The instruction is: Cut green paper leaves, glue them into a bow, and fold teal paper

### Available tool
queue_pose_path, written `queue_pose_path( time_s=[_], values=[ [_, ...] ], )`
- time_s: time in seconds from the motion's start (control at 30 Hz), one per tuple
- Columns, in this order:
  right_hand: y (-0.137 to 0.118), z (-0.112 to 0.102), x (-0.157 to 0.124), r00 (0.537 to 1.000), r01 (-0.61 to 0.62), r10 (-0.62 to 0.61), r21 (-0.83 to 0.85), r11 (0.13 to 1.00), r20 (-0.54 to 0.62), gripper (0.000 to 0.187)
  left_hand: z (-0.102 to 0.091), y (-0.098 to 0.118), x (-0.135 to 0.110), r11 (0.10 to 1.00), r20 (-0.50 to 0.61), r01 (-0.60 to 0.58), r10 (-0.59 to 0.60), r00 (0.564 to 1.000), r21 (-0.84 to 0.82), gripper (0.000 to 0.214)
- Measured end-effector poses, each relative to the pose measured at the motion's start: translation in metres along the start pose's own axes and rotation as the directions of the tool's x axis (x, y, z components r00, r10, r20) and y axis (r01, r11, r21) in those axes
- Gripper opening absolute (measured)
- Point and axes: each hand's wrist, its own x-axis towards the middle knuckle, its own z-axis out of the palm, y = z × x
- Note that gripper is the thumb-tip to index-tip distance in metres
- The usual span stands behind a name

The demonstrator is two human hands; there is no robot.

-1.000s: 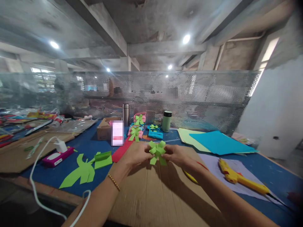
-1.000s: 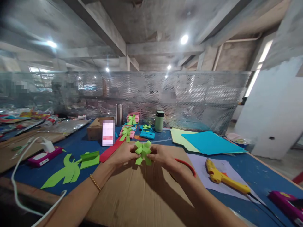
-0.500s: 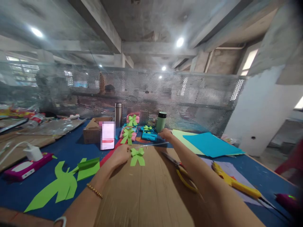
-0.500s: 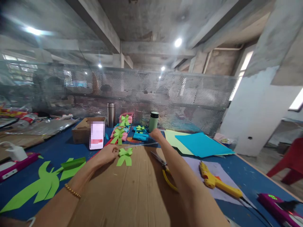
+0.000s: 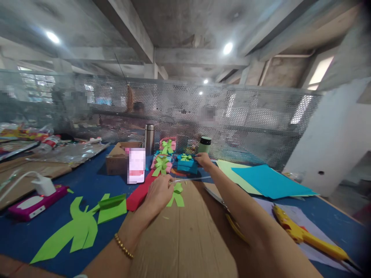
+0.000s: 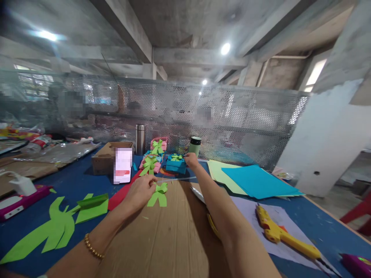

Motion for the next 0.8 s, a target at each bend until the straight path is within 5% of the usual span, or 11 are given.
queue_pose_path(
  time_s=[0.13, 0.23, 0.33, 0.43, 0.53, 0.7, 0.8],
  values=[
    [-0.012, -0.027, -0.021, 1.0, 0.024, -0.024, 0.073, 0.997, -0.001, 0.031, 0.003, 0.0, 0.007, 0.988, -0.042, 0.035, -0.041, 0.998, -0.148, 0.016],
    [-0.023, -0.043, -0.054, 0.995, 0.096, -0.094, 0.137, 0.986, -0.022, 0.022, 0.002, 0.01, 0.005, 0.927, -0.033, 0.137, -0.158, 0.987, -0.35, 0.045],
    [-0.023, -0.049, -0.092, 0.986, 0.167, -0.164, 0.214, 0.962, -0.032, 0.02, 0.0, 0.024, -0.005, 0.677, 0.217, 0.346, -0.271, 0.938, -0.649, 0.08],
    [-0.005, -0.048, -0.114, 0.978, 0.204, -0.21, 0.292, 0.934, -0.011, 0.03, 0.001, 0.034, -0.012, 0.408, 0.428, 0.418, -0.071, 0.901, -0.812, 0.081],
    [0.019, -0.043, -0.119, 0.975, 0.221, -0.213, 0.378, 0.899, -0.064, 0.042, 0.006, 0.036, -0.013, 0.231, 0.4, 0.368, 0.107, 0.91, -0.901, 0.058],
    [0.029, -0.049, -0.143, 0.987, 0.156, -0.16, 0.346, 0.925, -0.019, 0.046, 0.008, 0.045, -0.021, 0.291, 0.443, 0.392, 0.135, 0.886, -0.873, 0.04],
    [0.024, -0.051, -0.159, 0.963, 0.128, -0.19, 0.3, 0.945, 0.19, 0.045, 0.005, 0.049, -0.026, 0.395, 0.408, 0.355, 0.059, 0.911, -0.848, 0.038]
  ],
)
